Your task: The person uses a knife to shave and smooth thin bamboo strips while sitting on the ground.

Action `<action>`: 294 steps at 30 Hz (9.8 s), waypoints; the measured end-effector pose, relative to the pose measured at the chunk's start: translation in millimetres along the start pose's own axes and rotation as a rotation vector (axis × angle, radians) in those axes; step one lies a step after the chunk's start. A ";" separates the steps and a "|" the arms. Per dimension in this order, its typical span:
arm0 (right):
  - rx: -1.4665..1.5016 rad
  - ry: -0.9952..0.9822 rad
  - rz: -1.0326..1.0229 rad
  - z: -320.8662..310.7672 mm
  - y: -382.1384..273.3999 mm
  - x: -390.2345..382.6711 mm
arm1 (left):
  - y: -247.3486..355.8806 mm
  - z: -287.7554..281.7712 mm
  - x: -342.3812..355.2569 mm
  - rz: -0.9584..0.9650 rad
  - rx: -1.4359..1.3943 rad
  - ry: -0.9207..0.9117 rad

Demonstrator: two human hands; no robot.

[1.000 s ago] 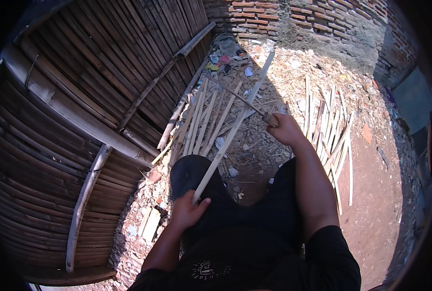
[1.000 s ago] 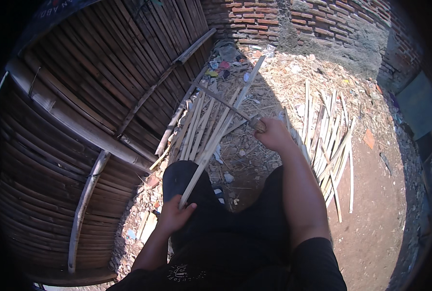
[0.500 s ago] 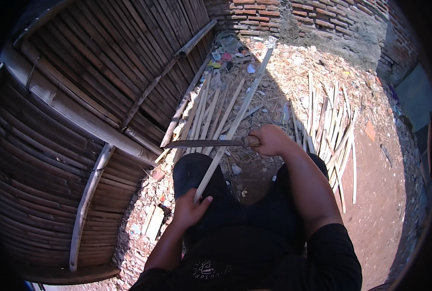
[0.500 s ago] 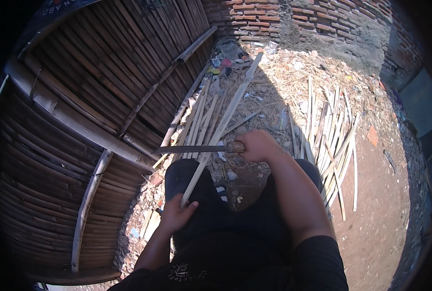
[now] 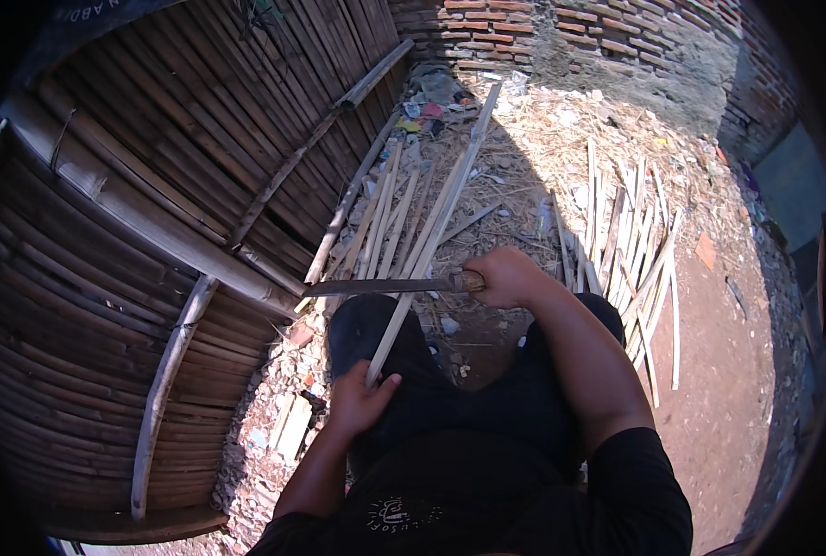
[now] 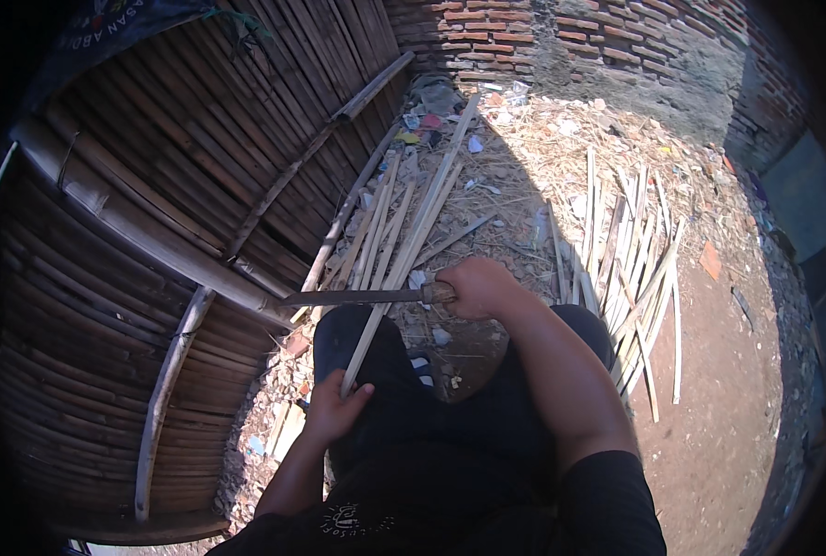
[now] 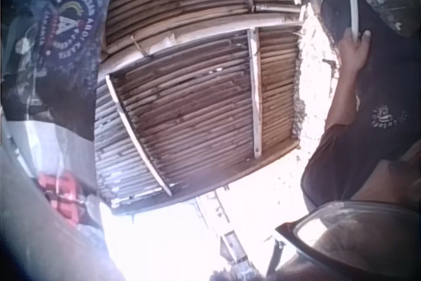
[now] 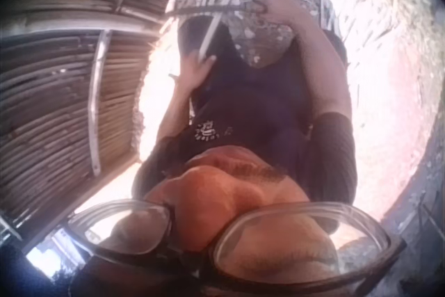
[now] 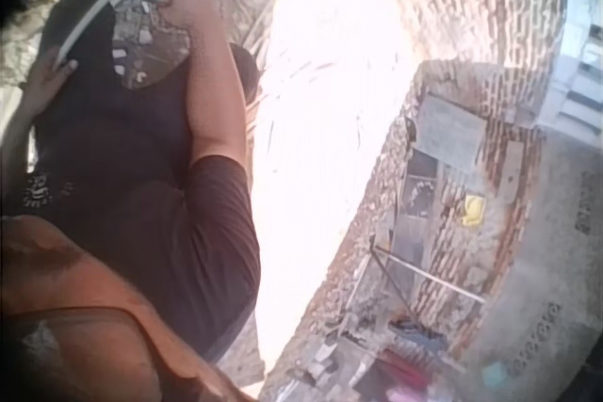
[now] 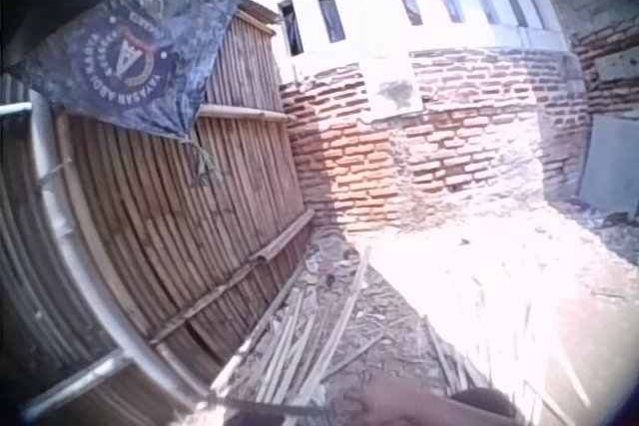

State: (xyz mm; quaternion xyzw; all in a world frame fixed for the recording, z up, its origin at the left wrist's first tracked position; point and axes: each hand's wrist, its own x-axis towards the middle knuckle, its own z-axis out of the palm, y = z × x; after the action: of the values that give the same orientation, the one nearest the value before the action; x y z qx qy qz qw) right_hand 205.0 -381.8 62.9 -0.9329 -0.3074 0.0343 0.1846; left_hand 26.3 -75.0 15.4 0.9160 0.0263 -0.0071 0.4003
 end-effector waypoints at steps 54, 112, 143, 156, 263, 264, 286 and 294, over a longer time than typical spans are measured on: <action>-0.079 0.004 -0.125 6.9 -12.8 1.1 | 10.1 -3.6 -0.1 -0.051 0.096 -0.062; 0.202 0.329 0.546 -24.4 59.5 -5.0 | 13.3 -3.4 0.9 0.008 0.144 -0.080; 0.261 0.243 0.382 -18.8 56.2 -8.3 | 11.7 -1.7 0.3 0.000 0.149 -0.088; 0.076 -0.052 0.061 -4.7 17.3 0.4 | 8.7 -2.2 -0.2 -0.005 0.094 -0.073; 0.157 0.340 0.436 -26.6 46.2 -8.3 | 8.0 -5.3 0.1 -0.039 0.031 -0.107; 0.171 0.402 0.568 -31.6 51.1 -9.3 | 10.7 -6.4 -0.1 -0.061 0.038 -0.129; 0.080 0.073 -0.055 -1.1 11.5 -1.8 | -2.1 -1.1 0.4 0.002 0.002 -0.039; 0.376 0.359 0.551 -28.2 64.7 -9.3 | 7.3 -2.8 1.4 -0.023 0.056 -0.094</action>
State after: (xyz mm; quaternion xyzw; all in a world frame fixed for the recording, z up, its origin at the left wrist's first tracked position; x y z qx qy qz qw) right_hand 238.8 -444.5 65.0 -0.9217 0.0038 -0.0254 0.3871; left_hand 28.1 -77.9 22.7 0.9252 0.0176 -0.0553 0.3751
